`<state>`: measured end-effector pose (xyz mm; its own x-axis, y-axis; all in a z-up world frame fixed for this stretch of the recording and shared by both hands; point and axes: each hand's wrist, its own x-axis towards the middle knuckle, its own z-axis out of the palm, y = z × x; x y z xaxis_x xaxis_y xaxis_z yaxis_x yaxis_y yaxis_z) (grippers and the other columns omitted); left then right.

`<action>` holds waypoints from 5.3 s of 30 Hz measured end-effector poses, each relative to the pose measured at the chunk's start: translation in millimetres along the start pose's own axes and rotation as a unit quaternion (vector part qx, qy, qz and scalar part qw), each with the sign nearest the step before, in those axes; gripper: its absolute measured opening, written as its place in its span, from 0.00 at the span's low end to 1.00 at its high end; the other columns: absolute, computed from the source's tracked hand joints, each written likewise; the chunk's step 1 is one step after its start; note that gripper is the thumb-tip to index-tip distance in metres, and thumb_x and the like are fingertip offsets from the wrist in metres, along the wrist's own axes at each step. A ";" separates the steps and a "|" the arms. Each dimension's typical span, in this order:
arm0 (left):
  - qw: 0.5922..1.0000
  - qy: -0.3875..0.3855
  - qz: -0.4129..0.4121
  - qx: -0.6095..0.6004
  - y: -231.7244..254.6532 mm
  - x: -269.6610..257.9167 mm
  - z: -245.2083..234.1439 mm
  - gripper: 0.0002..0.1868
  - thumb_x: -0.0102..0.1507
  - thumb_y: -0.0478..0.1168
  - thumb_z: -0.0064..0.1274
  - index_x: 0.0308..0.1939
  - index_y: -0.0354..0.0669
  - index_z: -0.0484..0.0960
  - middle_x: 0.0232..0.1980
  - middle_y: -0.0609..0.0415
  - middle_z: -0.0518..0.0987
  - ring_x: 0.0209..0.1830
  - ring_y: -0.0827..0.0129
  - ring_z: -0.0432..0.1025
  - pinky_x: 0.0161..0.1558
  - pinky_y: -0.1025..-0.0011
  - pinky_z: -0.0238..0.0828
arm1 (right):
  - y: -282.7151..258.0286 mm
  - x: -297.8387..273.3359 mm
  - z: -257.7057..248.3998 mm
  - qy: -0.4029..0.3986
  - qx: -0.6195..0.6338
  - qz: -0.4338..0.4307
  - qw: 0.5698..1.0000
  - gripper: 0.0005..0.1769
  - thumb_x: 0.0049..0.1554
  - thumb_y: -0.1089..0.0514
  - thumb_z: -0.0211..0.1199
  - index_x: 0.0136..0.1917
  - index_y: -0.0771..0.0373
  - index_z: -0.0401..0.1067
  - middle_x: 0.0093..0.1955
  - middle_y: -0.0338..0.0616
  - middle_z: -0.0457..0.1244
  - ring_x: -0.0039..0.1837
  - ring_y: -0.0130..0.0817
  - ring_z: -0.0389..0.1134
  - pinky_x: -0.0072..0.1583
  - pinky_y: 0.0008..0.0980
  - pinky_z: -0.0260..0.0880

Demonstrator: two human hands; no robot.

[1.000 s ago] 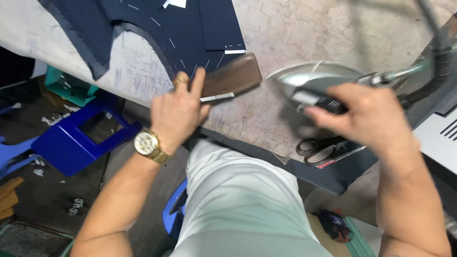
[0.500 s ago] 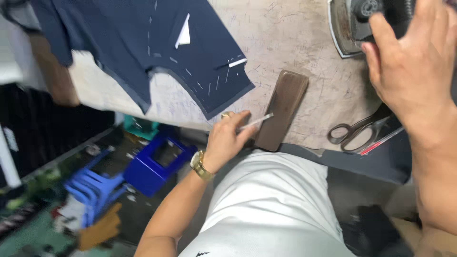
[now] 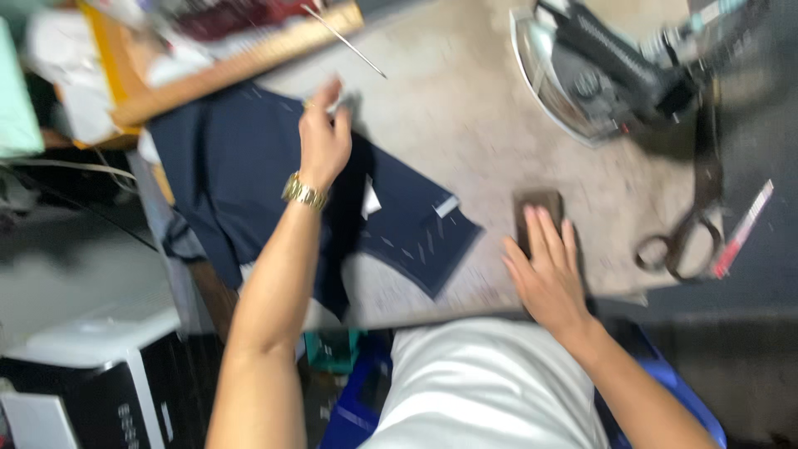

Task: The person marks a fabric piece with a small white tool, applies heat using an iron, and cuts the fabric along marked lines with large tailoring shears.

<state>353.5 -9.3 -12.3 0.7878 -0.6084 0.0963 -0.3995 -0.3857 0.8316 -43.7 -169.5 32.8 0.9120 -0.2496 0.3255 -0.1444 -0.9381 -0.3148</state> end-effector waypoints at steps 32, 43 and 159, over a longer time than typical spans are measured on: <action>0.837 0.240 0.187 0.456 47.8 -201.9 -288.6 0.28 0.49 0.20 0.44 0.48 0.40 0.89 0.47 0.44 0.77 0.42 0.48 0.76 0.29 0.55 0.67 | -124.5 140.2 23.1 0.183 0.134 -0.017 0.974 0.13 0.58 0.80 0.54 0.54 0.74 0.71 0.67 0.56 0.68 0.51 0.49 0.73 0.53 0.40 0.71; 0.943 0.030 0.105 0.315 -34.9 -295.7 -146.3 0.17 0.61 0.26 0.56 0.53 0.39 0.85 0.54 0.43 0.75 0.54 0.49 0.74 0.53 0.60 0.72 | -158.1 -13.9 80.2 0.110 0.041 0.054 0.992 0.09 0.62 0.64 0.61 0.56 0.68 0.74 0.68 0.62 0.65 0.68 0.63 0.67 0.69 0.64 0.60; 0.945 0.179 0.005 0.273 103.1 -221.8 111.7 0.16 0.69 0.43 0.60 0.61 0.51 0.83 0.74 0.44 0.61 0.73 0.48 0.58 0.67 0.43 0.59 | 121.9 -71.2 -128.2 -0.283 0.389 0.461 0.746 0.22 0.59 0.63 0.62 0.65 0.70 0.63 0.23 0.47 0.58 0.21 0.32 0.60 0.24 0.30 0.64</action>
<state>85.2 8.4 -9.0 0.8512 -0.3791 0.3629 -0.5141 -0.7409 0.4322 -175.4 -296.9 85.6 0.6101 -0.3545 -0.7086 -0.7452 0.0470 -0.6652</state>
